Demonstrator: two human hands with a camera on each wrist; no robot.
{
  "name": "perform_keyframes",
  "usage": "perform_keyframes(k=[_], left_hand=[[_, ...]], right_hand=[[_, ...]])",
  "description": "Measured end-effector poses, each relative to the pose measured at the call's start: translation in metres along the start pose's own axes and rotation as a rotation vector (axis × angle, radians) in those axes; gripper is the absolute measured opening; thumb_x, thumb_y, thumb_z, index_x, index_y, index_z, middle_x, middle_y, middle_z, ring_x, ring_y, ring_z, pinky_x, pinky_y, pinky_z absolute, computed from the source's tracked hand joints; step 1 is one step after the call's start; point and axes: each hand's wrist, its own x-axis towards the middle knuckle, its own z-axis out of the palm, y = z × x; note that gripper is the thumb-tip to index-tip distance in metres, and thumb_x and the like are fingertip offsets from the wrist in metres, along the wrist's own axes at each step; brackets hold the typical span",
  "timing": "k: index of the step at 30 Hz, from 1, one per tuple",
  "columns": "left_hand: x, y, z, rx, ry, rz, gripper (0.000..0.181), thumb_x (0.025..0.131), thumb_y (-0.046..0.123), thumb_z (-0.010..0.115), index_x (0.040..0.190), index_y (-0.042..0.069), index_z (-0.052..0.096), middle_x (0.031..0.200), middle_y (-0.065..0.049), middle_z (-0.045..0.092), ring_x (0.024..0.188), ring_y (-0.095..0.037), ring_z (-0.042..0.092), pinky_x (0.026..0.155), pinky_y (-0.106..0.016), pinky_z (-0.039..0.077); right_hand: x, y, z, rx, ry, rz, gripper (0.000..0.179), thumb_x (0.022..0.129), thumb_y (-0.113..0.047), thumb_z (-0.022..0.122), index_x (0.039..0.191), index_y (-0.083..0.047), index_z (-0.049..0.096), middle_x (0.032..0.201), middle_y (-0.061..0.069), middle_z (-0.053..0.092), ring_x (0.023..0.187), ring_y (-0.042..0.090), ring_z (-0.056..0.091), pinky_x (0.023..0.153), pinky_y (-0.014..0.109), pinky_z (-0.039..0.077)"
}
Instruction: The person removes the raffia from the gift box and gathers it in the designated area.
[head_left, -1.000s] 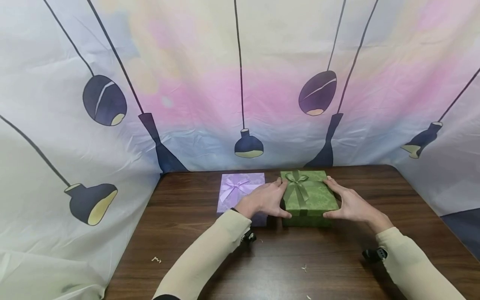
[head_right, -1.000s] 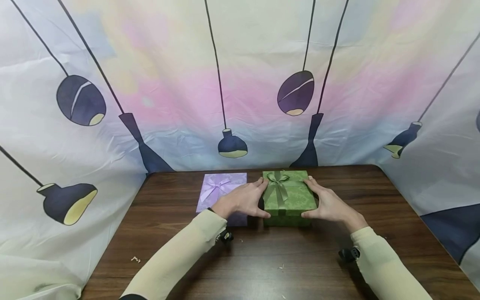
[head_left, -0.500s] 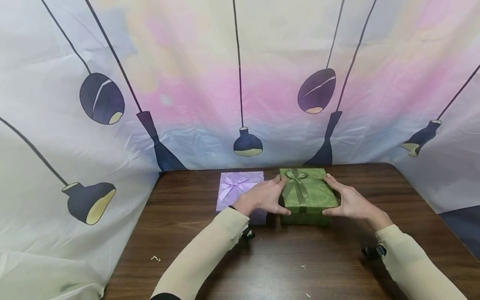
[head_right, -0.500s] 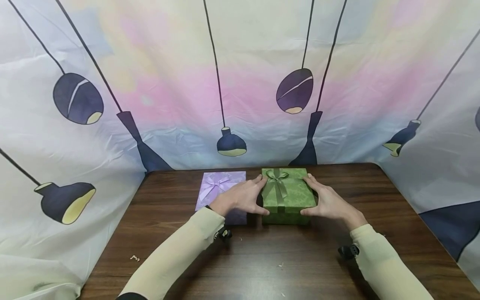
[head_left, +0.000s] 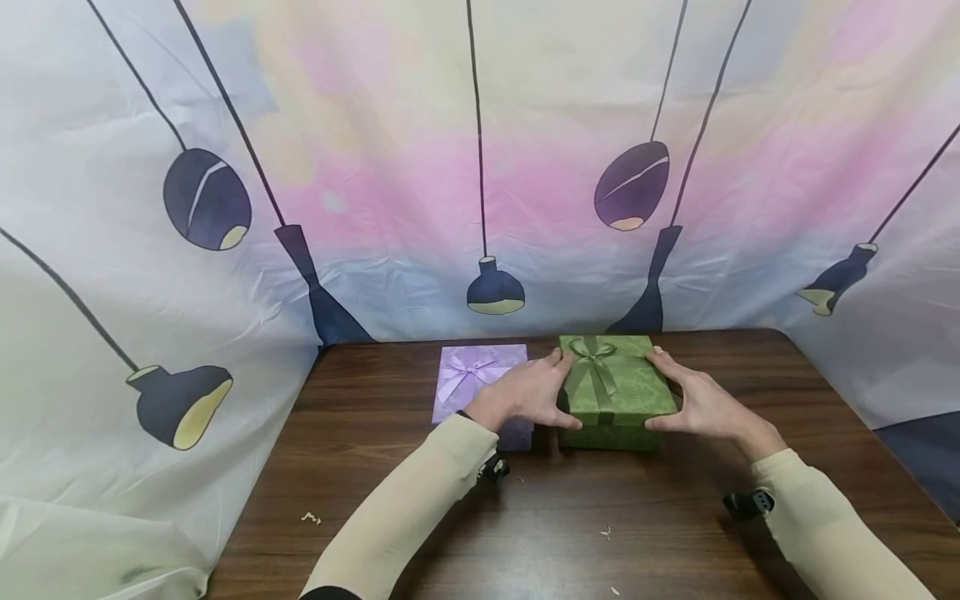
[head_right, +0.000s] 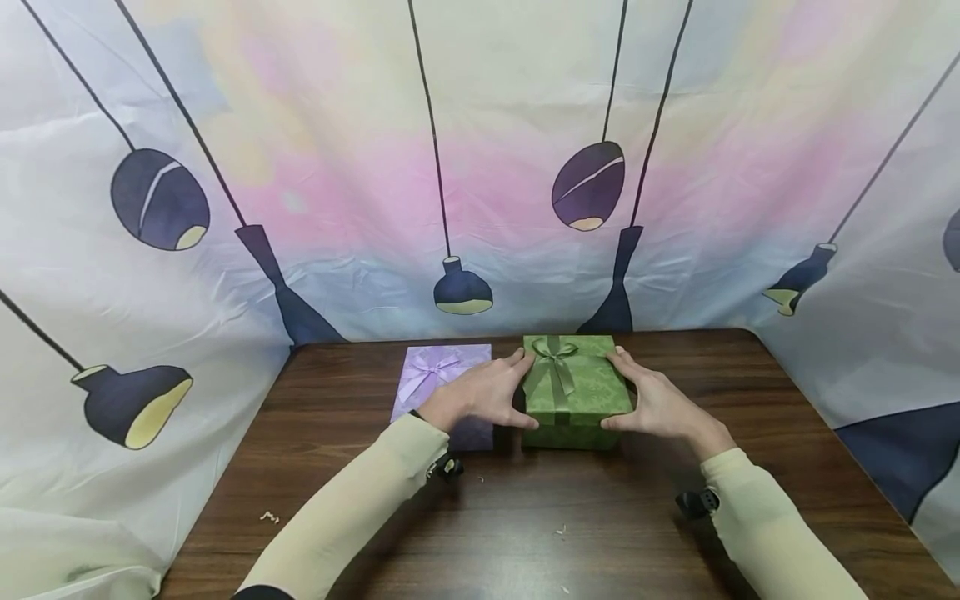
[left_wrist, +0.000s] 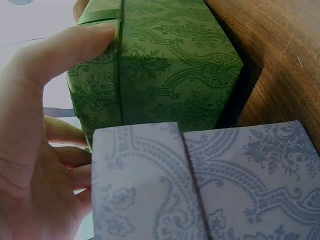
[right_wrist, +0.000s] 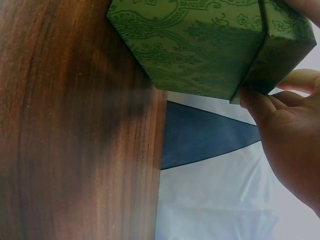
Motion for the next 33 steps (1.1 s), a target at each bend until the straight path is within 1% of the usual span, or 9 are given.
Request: perform_keyframes(k=[5,11,16,21,26,33], left_hand=[[0.0,0.0,-0.003,0.001,0.0,0.007,0.117,0.072,0.069,0.07,0.155,0.006,0.019,0.154,-0.027,0.028,0.13,-0.032,0.051,0.103,-0.038,0.047],[0.0,0.001,-0.009,0.015,0.016,0.009,0.117,0.073,0.07,0.069,0.156,0.005,0.018,0.156,-0.026,0.026,0.131,-0.033,0.049,0.105,-0.038,0.046],[-0.001,0.003,-0.012,0.007,0.0,0.003,0.116,0.074,0.07,0.068,0.156,0.006,0.017,0.157,-0.025,0.024,0.131,-0.033,0.05,0.104,-0.039,0.047],[-0.003,0.005,-0.013,-0.004,-0.006,-0.001,0.116,0.074,0.07,0.068,0.157,0.008,0.015,0.158,-0.022,0.022,0.134,-0.032,0.047,0.106,-0.04,0.045],[-0.007,0.006,-0.016,-0.021,0.001,0.005,0.116,0.075,0.07,0.067,0.157,0.01,0.013,0.159,-0.022,0.022,0.133,-0.033,0.047,0.106,-0.041,0.045],[-0.016,0.006,-0.02,-0.068,0.035,0.012,0.114,0.074,0.068,0.069,0.157,0.012,0.015,0.158,-0.02,0.023,0.129,-0.033,0.052,0.104,-0.044,0.046]], right_hand=[[0.0,-0.003,-0.004,0.008,-0.002,0.008,0.11,0.069,-0.048,0.085,0.152,-0.002,0.029,0.154,0.032,0.023,0.137,0.051,0.031,0.104,0.064,0.033],[0.0,-0.005,-0.011,0.01,0.007,0.017,0.11,0.07,-0.048,0.084,0.153,-0.004,0.028,0.155,0.03,0.023,0.136,0.052,0.032,0.103,0.064,0.035],[-0.002,-0.006,-0.012,0.01,0.0,0.017,0.109,0.071,-0.047,0.083,0.153,-0.004,0.027,0.155,0.031,0.022,0.136,0.052,0.032,0.102,0.065,0.035],[-0.006,-0.008,-0.014,0.016,-0.001,0.021,0.108,0.072,-0.047,0.083,0.153,-0.004,0.026,0.156,0.03,0.021,0.136,0.053,0.032,0.101,0.066,0.035],[-0.008,-0.011,-0.016,0.005,0.014,0.014,0.108,0.071,-0.048,0.083,0.153,-0.005,0.028,0.155,0.03,0.023,0.135,0.052,0.033,0.101,0.065,0.036],[-0.012,-0.017,-0.02,0.007,0.022,-0.001,0.107,0.072,-0.047,0.083,0.153,-0.006,0.028,0.155,0.03,0.023,0.136,0.053,0.032,0.102,0.066,0.034]])
